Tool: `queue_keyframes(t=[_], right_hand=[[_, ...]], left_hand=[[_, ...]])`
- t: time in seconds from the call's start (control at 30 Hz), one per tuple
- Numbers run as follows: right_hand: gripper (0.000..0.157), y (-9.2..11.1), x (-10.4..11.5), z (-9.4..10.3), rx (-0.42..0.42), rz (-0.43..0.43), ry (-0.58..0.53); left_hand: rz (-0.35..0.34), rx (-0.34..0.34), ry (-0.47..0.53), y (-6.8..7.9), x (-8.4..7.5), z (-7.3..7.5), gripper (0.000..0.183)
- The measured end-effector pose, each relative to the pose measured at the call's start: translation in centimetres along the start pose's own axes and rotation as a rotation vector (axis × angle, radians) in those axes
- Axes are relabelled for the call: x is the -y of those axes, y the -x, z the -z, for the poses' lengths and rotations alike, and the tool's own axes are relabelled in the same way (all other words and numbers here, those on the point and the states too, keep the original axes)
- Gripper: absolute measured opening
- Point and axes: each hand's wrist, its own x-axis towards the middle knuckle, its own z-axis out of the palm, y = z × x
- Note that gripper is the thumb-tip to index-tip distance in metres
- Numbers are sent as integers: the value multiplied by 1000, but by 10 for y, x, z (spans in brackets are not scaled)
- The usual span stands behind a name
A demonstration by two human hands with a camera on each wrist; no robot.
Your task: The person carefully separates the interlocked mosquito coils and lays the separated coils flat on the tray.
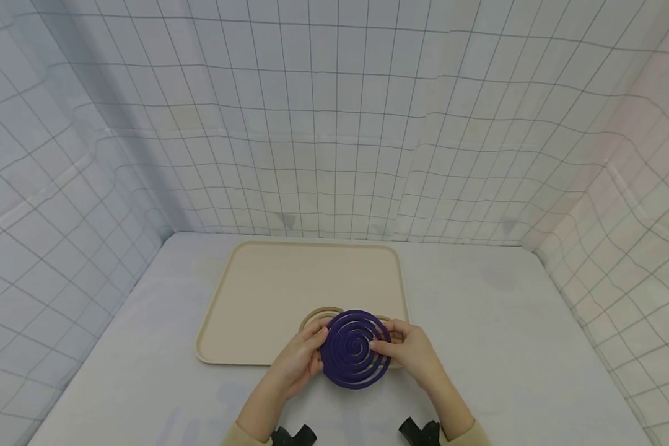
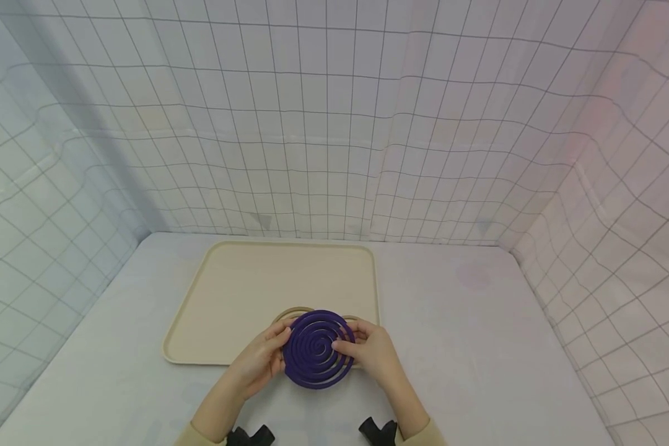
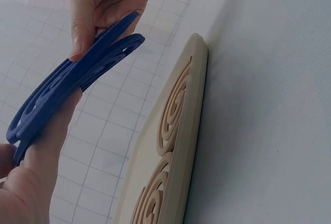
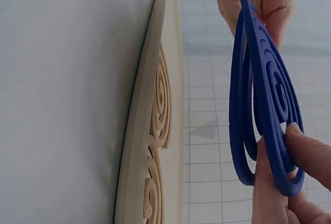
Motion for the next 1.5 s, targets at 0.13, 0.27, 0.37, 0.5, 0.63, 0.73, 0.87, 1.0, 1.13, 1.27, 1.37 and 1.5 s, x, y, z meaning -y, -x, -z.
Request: queue_keyframes(t=[0.13, 0.27, 0.37, 0.5, 0.63, 0.73, 0.87, 1.0, 1.13, 1.27, 1.37, 1.5], right_hand=[[34, 2, 1, -2, -22, 17, 28], [39, 4, -2, -2, -16, 53, 47], [39, 4, -4, -1, -8, 80, 42], [32, 5, -7, -1, 4, 96, 25], [29, 6, -10, 0, 26, 146, 35], [29, 8, -11, 0, 43, 199, 45], [28, 11, -10, 0, 61, 255, 80], [29, 14, -7, -2, 79, 281, 143], [27, 16, -5, -4, 81, 306, 228], [23, 16, -5, -6, 29, 281, 262], [23, 16, -4, -7, -29, 207, 232], [21, 15, -3, -9, -106, 140, 166]], left_hand=[[-14, 15, -21, 0, 0, 2, 42], [-39, 45, -41, 0, -1, 3, 47], [-51, 49, -63, 1, -2, 4, 47], [-53, 26, -113, 1, -4, 3, 45], [-47, 0, -156, 1, -5, 3, 44], [-41, -16, -189, 1, -5, 3, 44], [-40, -29, -277, 3, -7, 3, 43], [-64, -17, -349, 6, -9, 3, 43], [-93, 15, -351, 5, -10, 2, 42], [-115, 16, -361, 4, -9, 2, 40], [-133, 5, -396, 4, -8, 4, 39], [-169, 43, -413, 6, -6, 6, 41]])
